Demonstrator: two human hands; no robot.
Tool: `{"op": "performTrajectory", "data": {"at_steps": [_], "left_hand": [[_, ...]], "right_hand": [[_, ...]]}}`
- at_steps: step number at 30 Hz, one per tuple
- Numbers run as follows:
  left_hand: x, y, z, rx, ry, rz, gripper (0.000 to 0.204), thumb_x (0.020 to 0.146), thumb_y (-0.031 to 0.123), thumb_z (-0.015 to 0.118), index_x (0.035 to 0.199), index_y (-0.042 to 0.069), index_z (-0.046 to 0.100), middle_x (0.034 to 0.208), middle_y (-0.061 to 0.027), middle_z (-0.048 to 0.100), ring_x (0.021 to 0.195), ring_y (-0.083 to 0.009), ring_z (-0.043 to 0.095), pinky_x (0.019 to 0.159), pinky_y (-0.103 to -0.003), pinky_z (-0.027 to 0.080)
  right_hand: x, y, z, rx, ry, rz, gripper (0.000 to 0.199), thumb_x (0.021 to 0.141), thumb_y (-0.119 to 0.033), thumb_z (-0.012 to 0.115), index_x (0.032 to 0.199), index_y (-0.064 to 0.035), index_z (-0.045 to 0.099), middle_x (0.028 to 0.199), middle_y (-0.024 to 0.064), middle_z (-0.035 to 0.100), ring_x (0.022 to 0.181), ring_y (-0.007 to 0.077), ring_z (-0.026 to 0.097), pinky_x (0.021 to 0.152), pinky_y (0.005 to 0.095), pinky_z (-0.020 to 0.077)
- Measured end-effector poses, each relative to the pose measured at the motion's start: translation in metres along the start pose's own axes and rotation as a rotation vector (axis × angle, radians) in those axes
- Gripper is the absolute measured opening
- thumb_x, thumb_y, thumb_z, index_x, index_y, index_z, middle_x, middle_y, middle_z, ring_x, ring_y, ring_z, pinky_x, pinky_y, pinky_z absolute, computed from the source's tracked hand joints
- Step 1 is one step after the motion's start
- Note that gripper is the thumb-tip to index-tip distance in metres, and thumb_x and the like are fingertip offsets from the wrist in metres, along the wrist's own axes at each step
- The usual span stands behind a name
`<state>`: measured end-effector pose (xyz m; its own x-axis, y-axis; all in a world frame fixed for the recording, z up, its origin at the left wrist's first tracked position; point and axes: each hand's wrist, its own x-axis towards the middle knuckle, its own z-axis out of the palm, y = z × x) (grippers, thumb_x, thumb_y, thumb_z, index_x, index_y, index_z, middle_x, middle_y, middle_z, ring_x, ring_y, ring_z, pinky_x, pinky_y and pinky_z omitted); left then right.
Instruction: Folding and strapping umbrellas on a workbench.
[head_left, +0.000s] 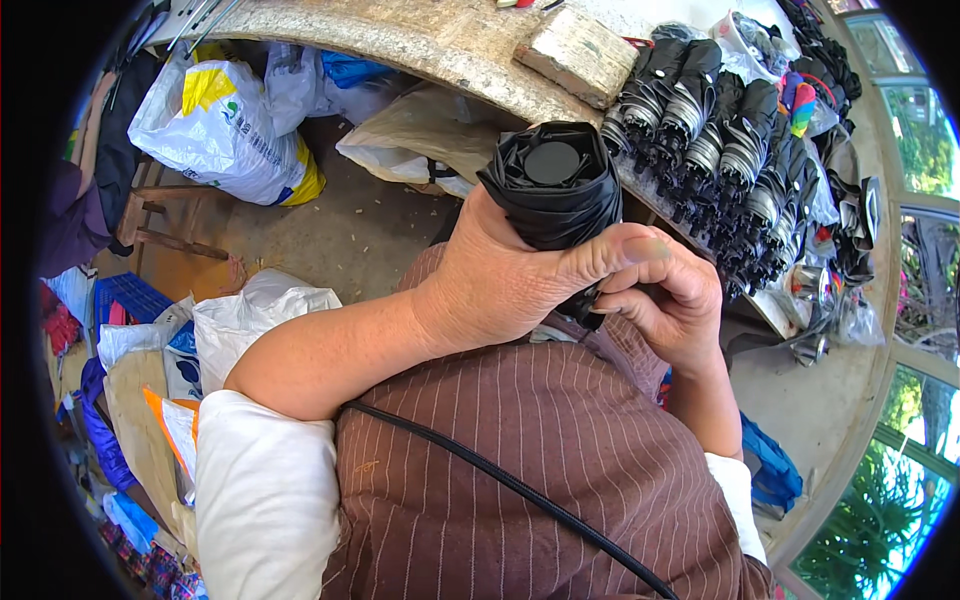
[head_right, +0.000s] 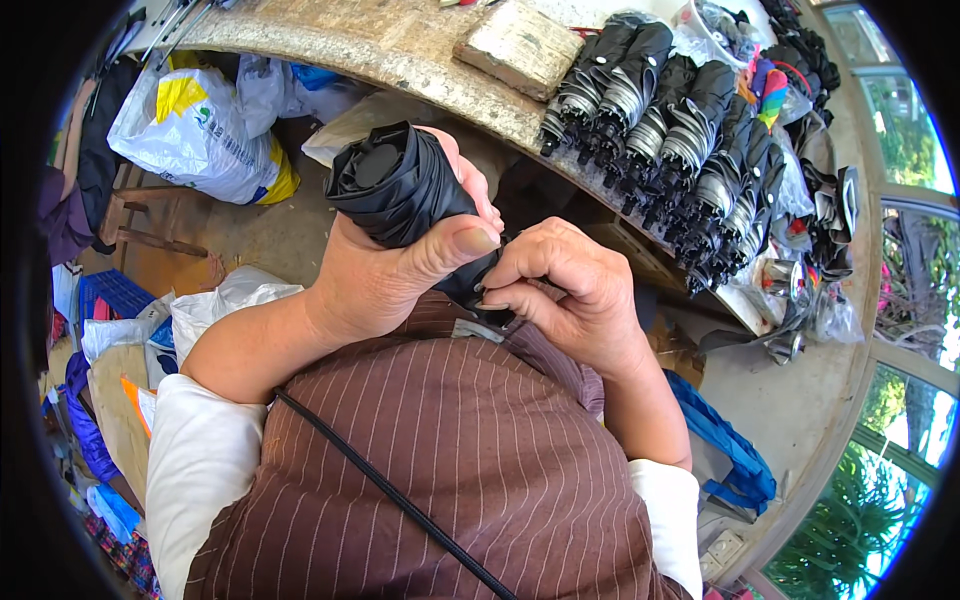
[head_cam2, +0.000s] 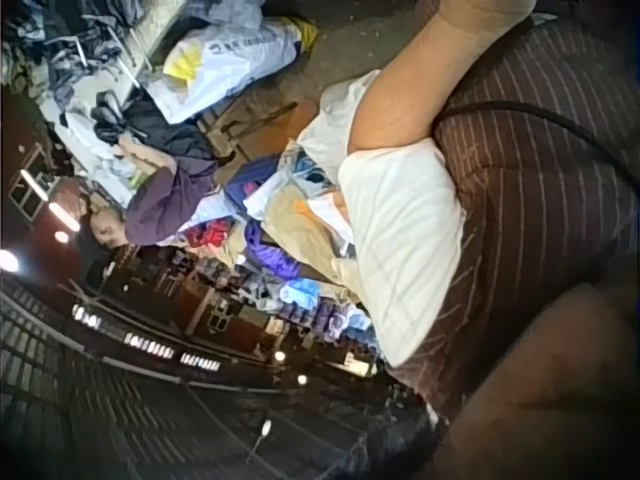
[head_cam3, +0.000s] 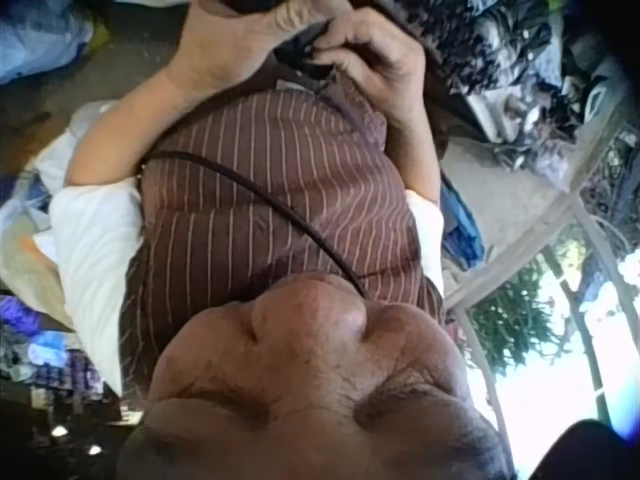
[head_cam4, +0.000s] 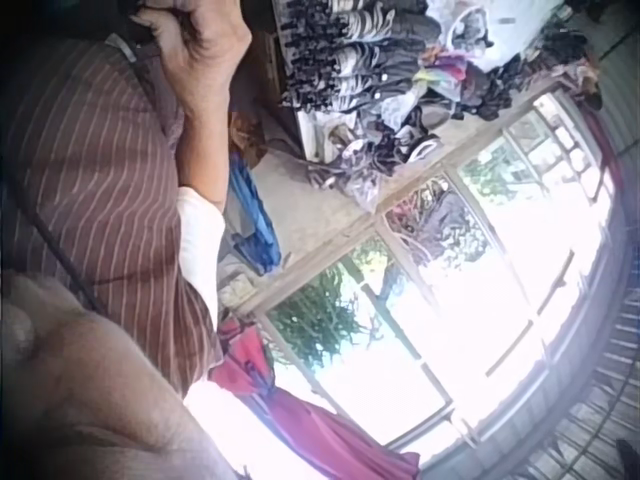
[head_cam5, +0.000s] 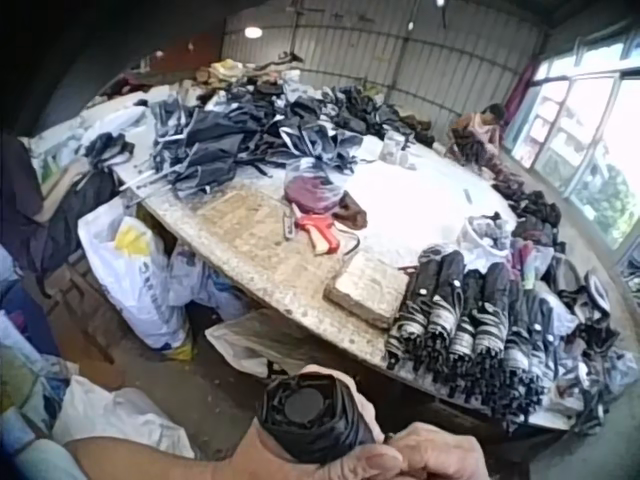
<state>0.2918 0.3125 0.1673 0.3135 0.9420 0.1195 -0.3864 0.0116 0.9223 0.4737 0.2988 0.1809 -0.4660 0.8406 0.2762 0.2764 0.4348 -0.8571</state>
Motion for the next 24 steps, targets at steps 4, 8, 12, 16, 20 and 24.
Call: {"op": "performTrajectory", "data": {"at_steps": [4, 8, 12, 16, 20, 24], "left_hand": [[0.0, -0.006, 0.0, 0.018, -0.025, 0.083, 0.043, 0.077, 0.003, 0.073, 0.109, 0.007, 0.044, 0.089, -0.0067, 0.058, 0.08, -0.0148, 0.057, 0.075, -0.027, 0.048], [0.001, -0.004, 0.002, -0.008, -0.02, 0.109, 0.044, 0.076, 0.002, 0.074, 0.108, 0.007, 0.044, 0.089, -0.0071, 0.058, 0.08, -0.0153, 0.057, 0.075, -0.027, 0.048], [0.002, 0.004, 0.005, -0.1, 0.057, -0.027, 0.045, 0.075, 0.0, 0.074, 0.106, 0.007, 0.044, 0.087, -0.0078, 0.058, 0.079, -0.0162, 0.058, 0.075, -0.028, 0.049], [0.0, -0.002, -0.001, -0.02, -0.133, 0.204, 0.042, 0.075, -0.002, 0.073, 0.103, 0.007, 0.043, 0.084, -0.0095, 0.059, 0.079, -0.0182, 0.058, 0.076, -0.029, 0.049], [0.003, 0.0, -0.005, 0.044, -0.069, 0.19, 0.039, 0.076, -0.001, 0.072, 0.102, 0.007, 0.043, 0.083, -0.0108, 0.059, 0.079, -0.0199, 0.059, 0.077, -0.031, 0.049], [-0.001, 0.002, -0.001, -0.012, 0.026, 0.165, 0.037, 0.078, 0.001, 0.071, 0.102, 0.007, 0.043, 0.083, -0.0117, 0.059, 0.079, -0.0212, 0.059, 0.077, -0.033, 0.049]], "right_hand": [[-0.005, 0.002, 0.001, -0.025, 0.017, -0.058, 0.014, 0.067, -0.004, 0.076, 0.074, -0.0054, 0.064, 0.074, 0.0002, 0.062, 0.067, 0.0143, 0.053, 0.066, 0.0253, 0.0449], [-0.009, -0.001, 0.003, -0.033, 0.05, -0.016, 0.02, 0.067, -0.007, 0.077, 0.082, -0.005, 0.065, 0.076, 0.0017, 0.063, 0.068, 0.0156, 0.054, 0.067, 0.027, 0.046], [-0.011, -0.005, 0.006, 0.003, 0.171, 0.271, 0.031, 0.067, -0.01, 0.078, 0.094, -0.0038, 0.064, 0.08, 0.0049, 0.064, 0.071, 0.0189, 0.057, 0.069, 0.0296, 0.0471], [0.001, -0.004, 0.0, -0.129, -0.009, 0.11, 0.052, 0.068, -0.017, 0.079, 0.113, -0.0016, 0.059, 0.091, 0.01, 0.065, 0.076, 0.0226, 0.058, 0.071, 0.0318, 0.0478], [0.0, -0.006, 0.007, -0.235, -0.029, 0.068, 0.064, 0.066, -0.023, 0.08, 0.12, -0.0003, 0.054, 0.099, 0.0121, 0.063, 0.083, 0.0241, 0.059, 0.075, 0.0326, 0.0477], [0.004, -0.002, 0.006, -0.19, -0.096, 0.101, 0.066, 0.066, -0.023, 0.081, 0.12, 0.0023, 0.053, 0.11, 0.0144, 0.06, 0.095, 0.026, 0.058, 0.083, 0.0342, 0.046]]}}
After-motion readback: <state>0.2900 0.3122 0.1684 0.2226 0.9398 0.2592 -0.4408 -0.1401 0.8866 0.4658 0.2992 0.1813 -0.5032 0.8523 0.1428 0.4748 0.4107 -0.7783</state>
